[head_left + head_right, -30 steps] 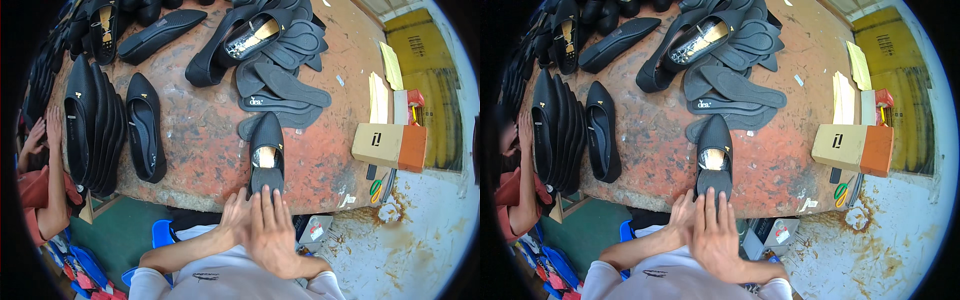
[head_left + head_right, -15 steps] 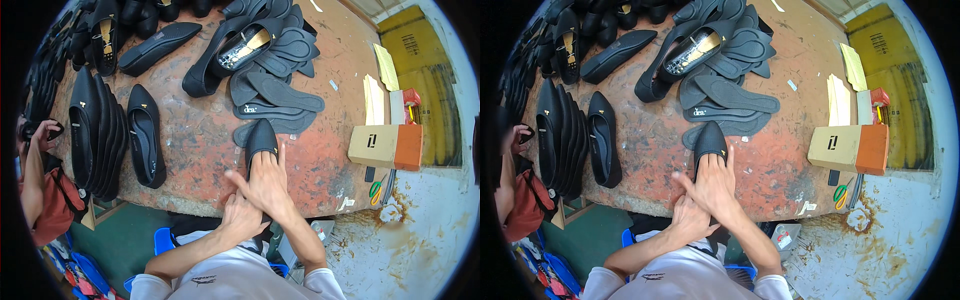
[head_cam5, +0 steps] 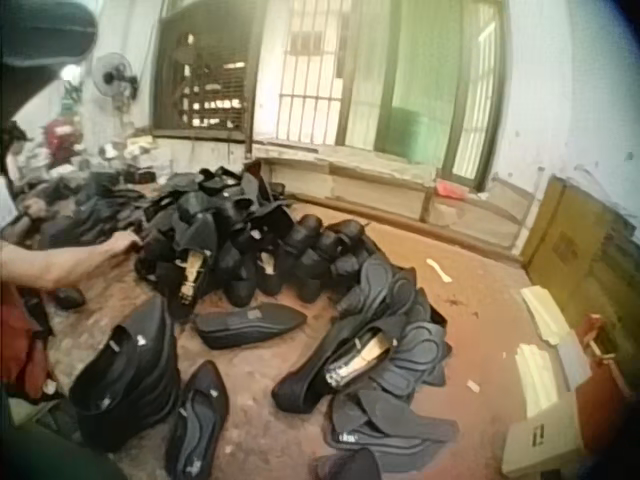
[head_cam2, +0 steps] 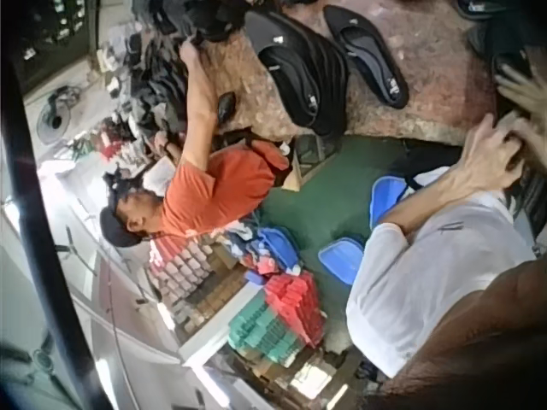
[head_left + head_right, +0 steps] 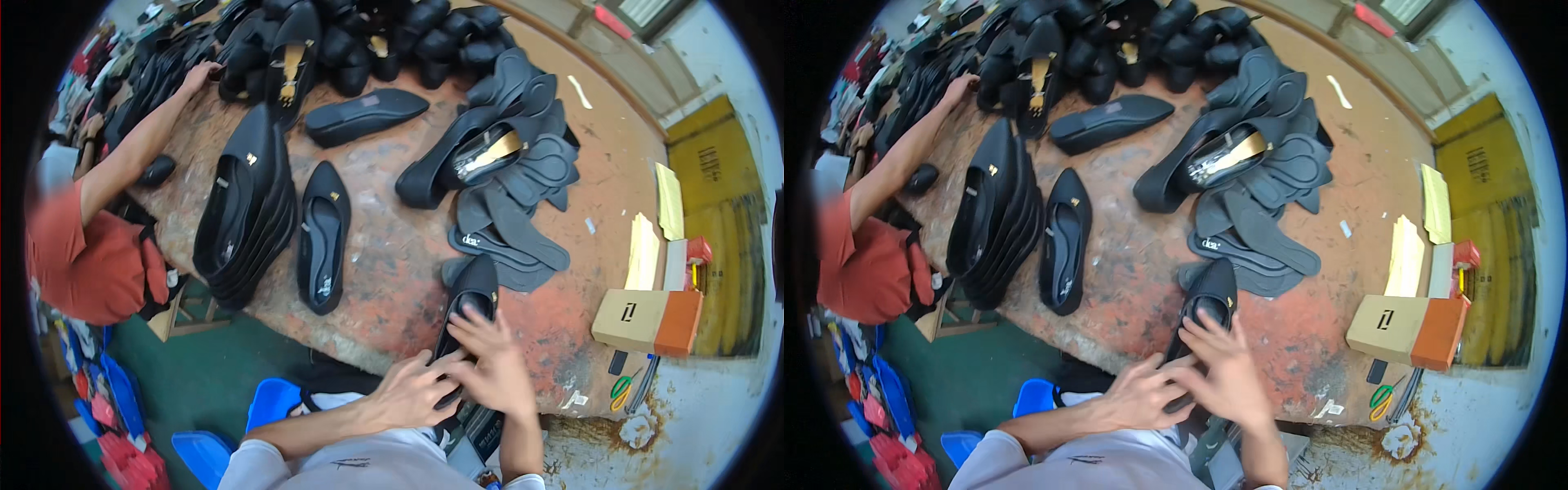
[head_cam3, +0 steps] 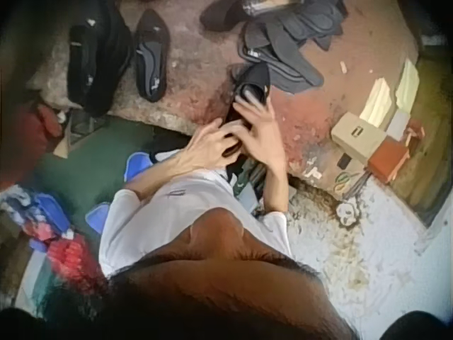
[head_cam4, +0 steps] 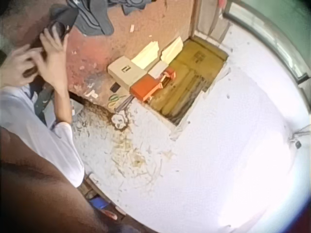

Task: The person inserts insoles into shoes by hand and presses them into place.

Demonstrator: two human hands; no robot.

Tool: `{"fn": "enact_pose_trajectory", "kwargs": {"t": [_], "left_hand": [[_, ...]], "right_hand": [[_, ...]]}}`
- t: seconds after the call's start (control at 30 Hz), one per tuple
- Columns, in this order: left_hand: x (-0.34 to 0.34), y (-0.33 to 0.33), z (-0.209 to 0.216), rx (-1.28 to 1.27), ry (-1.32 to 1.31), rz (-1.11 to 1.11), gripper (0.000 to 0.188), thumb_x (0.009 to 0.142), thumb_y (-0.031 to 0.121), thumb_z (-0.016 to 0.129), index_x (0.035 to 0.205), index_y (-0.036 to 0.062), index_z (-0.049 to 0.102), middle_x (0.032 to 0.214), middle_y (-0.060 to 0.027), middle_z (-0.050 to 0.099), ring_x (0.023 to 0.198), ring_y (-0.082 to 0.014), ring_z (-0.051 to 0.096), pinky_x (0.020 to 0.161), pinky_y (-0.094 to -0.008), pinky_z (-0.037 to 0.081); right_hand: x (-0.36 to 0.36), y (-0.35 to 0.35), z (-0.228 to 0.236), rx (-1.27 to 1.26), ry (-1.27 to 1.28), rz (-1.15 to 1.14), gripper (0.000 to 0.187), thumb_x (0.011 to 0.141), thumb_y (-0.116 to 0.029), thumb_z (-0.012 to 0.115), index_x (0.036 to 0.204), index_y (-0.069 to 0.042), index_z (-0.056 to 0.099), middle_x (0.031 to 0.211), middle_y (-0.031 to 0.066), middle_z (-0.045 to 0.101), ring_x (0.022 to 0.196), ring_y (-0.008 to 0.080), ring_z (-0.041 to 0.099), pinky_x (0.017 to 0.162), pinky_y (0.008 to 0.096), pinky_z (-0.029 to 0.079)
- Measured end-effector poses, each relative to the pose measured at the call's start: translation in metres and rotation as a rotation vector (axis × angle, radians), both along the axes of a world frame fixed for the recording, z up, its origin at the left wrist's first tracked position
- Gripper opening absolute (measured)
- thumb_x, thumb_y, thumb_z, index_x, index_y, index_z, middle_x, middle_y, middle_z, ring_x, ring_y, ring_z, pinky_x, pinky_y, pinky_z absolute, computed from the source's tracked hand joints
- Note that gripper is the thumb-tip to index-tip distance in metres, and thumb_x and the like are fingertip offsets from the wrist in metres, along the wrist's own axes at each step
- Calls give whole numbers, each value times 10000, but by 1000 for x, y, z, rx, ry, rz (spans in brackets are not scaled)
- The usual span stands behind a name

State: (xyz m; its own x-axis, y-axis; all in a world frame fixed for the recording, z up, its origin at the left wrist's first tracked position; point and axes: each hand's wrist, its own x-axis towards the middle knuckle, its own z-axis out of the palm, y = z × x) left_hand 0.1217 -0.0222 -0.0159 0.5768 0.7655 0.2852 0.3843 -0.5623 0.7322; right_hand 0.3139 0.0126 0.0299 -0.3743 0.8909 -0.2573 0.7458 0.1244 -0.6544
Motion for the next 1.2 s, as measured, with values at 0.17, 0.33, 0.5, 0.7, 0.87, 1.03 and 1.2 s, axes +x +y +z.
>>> {"fn": "enact_pose_trajectory", "kwargs": {"t": [0.17, 0.33, 0.5, 0.7, 0.87, 1.03, 1.2], "left_hand": [[-66, 40, 49, 424, 10, 275, 383, 740, 296, 922, 996, 31, 819, 1383, -190, 723, 778, -296, 744, 683, -364, 599], [-98, 88, 27, 371, 271, 700, 355, 794, 151, 920, 1047, -36, 756, 1220, -187, 721, 1037, -402, 733, 838, -462, 592], [-122, 80, 9, 341, 451, 685, 349, 860, 274, 890, 945, -17, 718, 982, -138, 651, 980, -355, 655, 812, -488, 509], [-134, 76, 20, 146, 499, 526, 365, 887, 322, 842, 915, -20, 720, 989, -180, 645, 1133, -454, 621, 976, -549, 517], [-132, 70, 41, 100, 696, 434, 397, 737, 187, 918, 984, -22, 687, 1112, -198, 644, 1250, -497, 568, 1079, -552, 482], [-84, 92, 63, 277, 532, 514, 711, 751, 95, 897, 1396, 11, 609, 1578, -213, 487, 1525, -467, 389, 1234, -605, 347], [36, 207, 31, 528, 417, 500, 461, 877, 119, 763, 1330, 51, 706, 1554, -235, 521, 1491, -487, 434, 1233, -696, 311]], "right_hand": [[53, 37, -16, 596, 468, -774, 340, 1028, -267, 707, 1174, 37, 755, 1229, 173, 770, 1159, 322, 726, 1046, 433, 546], [44, 124, -93, 644, -190, -520, 884, 865, -365, 872, 1558, 23, 484, 1637, 281, 433, 1494, 454, 426, 1208, 541, 402], [56, 137, -87, 656, -112, -556, 263, 937, -88, 726, 1183, 2, 751, 1170, 212, 772, 1118, 430, 711, 1051, 512, 514], [97, 64, -19, 870, 542, -1078, 212, 1043, -42, 716, 1249, 10, 714, 1177, 74, 730, 1033, 142, 702, 906, 287, 584], [137, -61, -20, 552, 1044, -1105, 510, 1005, 16, 716, 1474, -15, 518, 1270, 92, 692, 1127, 174, 691, 986, 339, 577], [113, -125, -69, 424, -350, -1210, 710, 836, 59, 782, 1480, -31, 499, 1456, 227, 586, 1388, 365, 558, 1187, 500, 441], [94, -121, -57, 324, -335, -432, 619, 755, 53, 710, 1360, -44, 618, 1587, 214, 525, 1556, 468, 383, 1294, 629, 265]]}}
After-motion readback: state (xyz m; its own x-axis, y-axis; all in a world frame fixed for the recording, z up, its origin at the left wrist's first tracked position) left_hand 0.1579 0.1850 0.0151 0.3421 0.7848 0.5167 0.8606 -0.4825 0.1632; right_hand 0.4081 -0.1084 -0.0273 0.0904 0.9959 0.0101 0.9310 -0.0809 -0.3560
